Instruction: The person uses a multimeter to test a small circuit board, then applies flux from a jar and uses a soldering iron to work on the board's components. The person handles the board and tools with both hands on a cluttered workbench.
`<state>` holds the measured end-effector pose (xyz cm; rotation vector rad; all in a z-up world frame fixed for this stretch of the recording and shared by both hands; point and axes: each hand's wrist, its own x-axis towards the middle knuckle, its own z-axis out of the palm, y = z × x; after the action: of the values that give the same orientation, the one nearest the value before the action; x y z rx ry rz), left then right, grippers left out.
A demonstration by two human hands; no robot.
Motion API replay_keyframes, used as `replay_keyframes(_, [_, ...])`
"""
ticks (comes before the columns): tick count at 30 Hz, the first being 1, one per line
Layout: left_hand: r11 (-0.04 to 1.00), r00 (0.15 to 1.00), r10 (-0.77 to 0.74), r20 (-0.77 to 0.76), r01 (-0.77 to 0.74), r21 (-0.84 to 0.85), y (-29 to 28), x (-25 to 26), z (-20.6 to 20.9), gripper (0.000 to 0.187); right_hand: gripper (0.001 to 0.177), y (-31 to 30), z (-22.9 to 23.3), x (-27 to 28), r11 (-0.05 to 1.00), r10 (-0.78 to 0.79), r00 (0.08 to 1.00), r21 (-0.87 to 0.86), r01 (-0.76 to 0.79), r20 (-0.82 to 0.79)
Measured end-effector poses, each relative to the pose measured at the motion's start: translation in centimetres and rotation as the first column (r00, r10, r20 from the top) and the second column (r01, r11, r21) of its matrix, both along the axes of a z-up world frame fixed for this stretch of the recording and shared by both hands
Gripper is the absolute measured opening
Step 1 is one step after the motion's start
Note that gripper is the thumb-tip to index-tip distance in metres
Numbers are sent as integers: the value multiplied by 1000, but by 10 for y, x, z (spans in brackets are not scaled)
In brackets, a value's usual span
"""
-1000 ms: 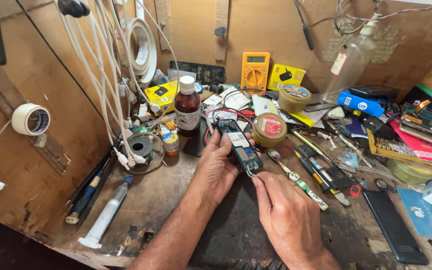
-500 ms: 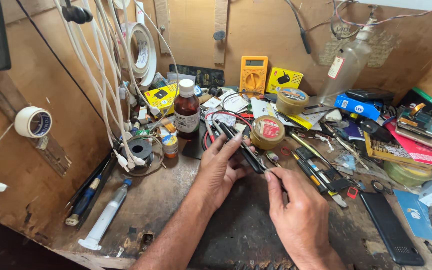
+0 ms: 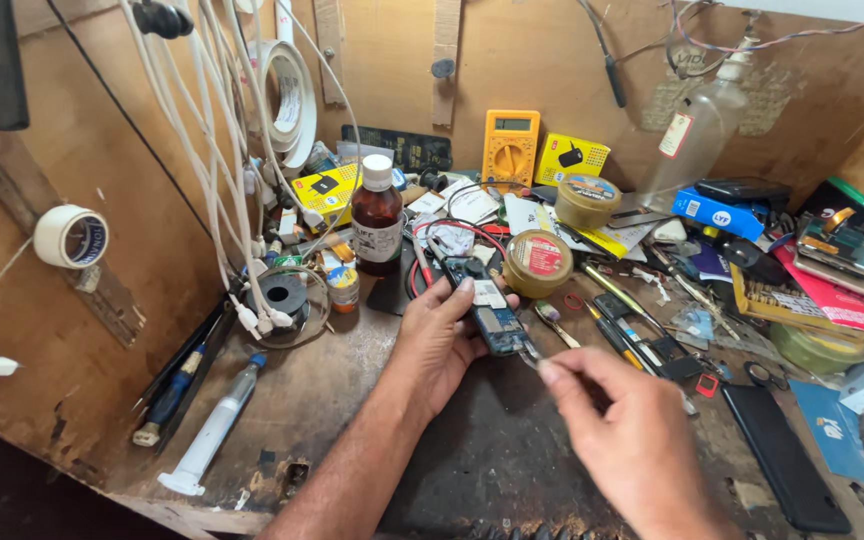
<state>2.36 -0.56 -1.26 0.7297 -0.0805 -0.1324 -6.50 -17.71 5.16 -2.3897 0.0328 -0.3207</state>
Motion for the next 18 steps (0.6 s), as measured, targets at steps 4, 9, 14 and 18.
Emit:
replay_keyframes(4, [997,1000,-24,19,25,-69,1,-1,1,29,28,-22,3,25,995,50,995,-91,-43,82])
replay_keyframes(9, [998,1000,-25,11,26,-48,1,-3,4,32,28,-17,-3,45,993,24,999,-115,-26,-22])
replay_keyframes(14, [999,999,-19,30,20,-42,1,0,1,32,24,-2,-9,49,989,70,990,-137,-52,126])
replay_keyframes(18, [999,1000,-4,27,5,-37,1,2,-3,31,24,1,-11,49,978,122,973,-189,-84,198])
